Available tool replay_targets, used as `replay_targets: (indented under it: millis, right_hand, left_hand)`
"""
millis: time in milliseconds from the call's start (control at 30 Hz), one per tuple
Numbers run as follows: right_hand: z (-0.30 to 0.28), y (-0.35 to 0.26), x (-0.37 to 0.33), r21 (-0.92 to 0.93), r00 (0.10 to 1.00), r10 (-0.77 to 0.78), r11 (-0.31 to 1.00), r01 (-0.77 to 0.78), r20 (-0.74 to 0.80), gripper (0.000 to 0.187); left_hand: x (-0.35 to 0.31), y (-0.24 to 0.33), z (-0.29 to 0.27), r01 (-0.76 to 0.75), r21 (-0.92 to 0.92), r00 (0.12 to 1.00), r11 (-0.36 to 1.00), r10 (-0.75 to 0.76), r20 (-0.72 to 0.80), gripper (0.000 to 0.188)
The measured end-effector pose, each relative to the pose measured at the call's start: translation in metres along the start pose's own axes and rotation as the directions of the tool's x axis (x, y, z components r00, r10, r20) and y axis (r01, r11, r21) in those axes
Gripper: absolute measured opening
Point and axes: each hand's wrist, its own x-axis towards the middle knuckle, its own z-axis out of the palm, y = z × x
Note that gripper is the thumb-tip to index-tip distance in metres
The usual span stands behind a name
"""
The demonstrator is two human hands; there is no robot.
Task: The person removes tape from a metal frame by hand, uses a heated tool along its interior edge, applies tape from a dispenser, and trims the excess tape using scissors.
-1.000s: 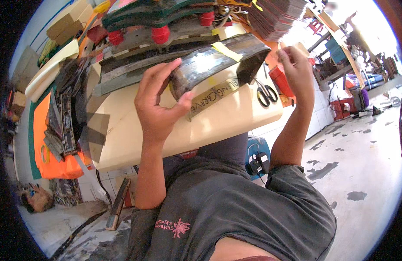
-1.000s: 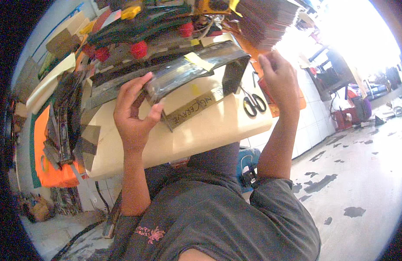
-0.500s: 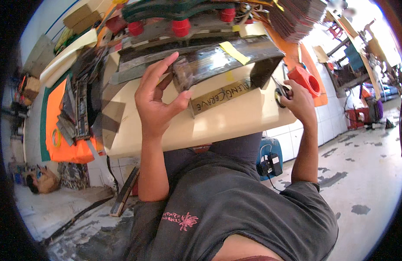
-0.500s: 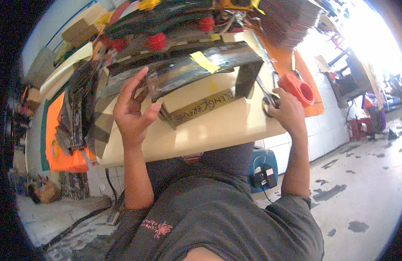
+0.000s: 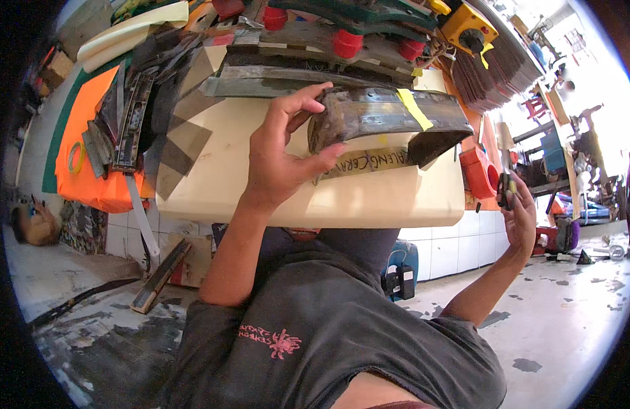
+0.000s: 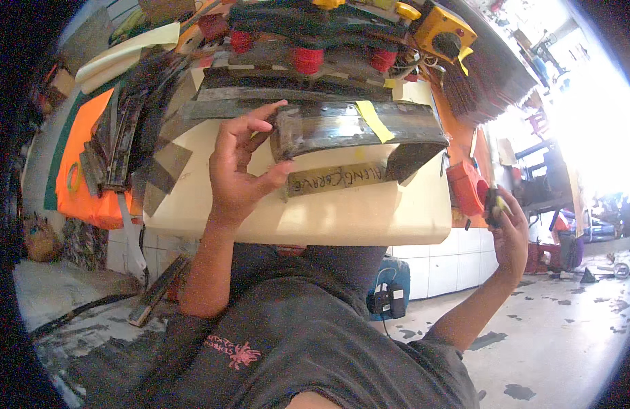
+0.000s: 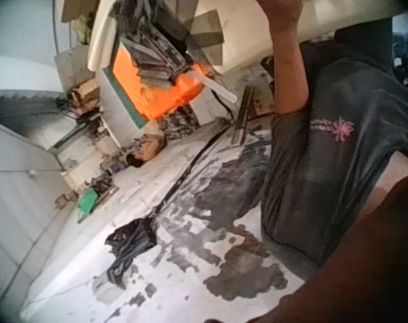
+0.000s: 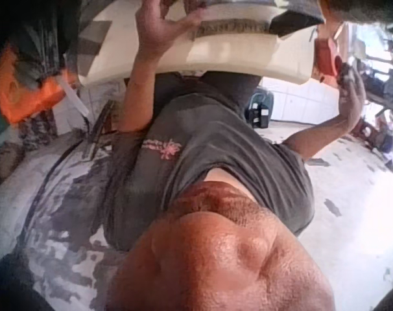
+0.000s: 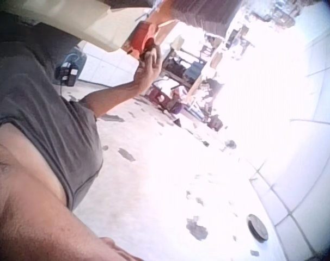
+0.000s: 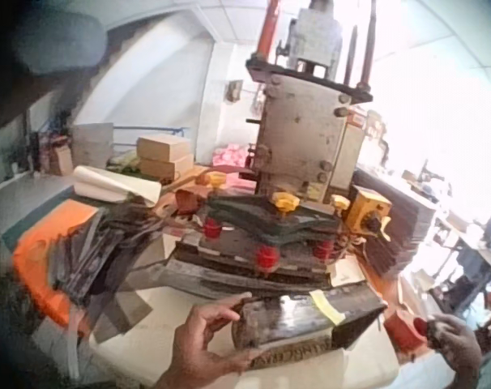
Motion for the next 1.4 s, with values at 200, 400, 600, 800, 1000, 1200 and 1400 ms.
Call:
replay_targets:
  millis: [200, 400, 600, 800, 1000, 1200, 1400]
  right_hand:
    - [0.044, -0.04, -0.001, -0.056, 0.914, -0.405, 0.912, 0.406, 0.02, 0.076]
    - [0.076, -0.079, 0.027, -0.309, 0.775, -0.559, 0.712, 0.631, 0.294, 0.064]
    - [0.135, -0.147, 0.047, -0.457, 0.482, -0.468, 0.174, 0.872, 0.741, 0.069]
    - [0.159, -0.171, 0.068, -0.35, 0.363, -0.366, 0.104, 0.931, 0.857, 0.06]
    - [0.162, -0.191, 0.094, -0.246, 0.244, -0.296, 0.031, 0.969, 0.923, 0.063]
    - [0.174, -0.208, 0.093, -0.18, 0.154, -0.239, -0.094, 0.979, 0.959, 0.059]
    - [0.189, -0.219, 0.1, -0.093, 0.084, -0.19, -0.039, 0.995, 0.978, 0.057]
  left_hand:
    - [-0.003, 0.001, 0.0, -0.041, 0.087, 0.999, 0.995, 0.04, 0.005, 0.053]
    - [0.0, 0.003, -0.004, -0.116, 0.095, 0.993, 0.989, 0.115, 0.022, 0.042]
    - [0.007, 0.012, -0.006, -0.193, 0.23, 0.981, 0.954, 0.189, 0.038, 0.026]
    - [0.01, 0.026, -0.007, -0.268, 0.389, 0.959, 0.881, 0.281, 0.024, 0.011]
    - [0.015, 0.034, -0.009, -0.319, 0.458, 0.946, 0.83, 0.306, 0.105, 0.008]
    - [0.021, 0.036, -0.005, -0.273, 0.355, 0.962, 0.894, 0.255, 0.096, 0.005]
    - [0.02, 0.033, -0.006, -0.146, 0.226, 0.987, 0.963, 0.127, 0.094, 0.003]
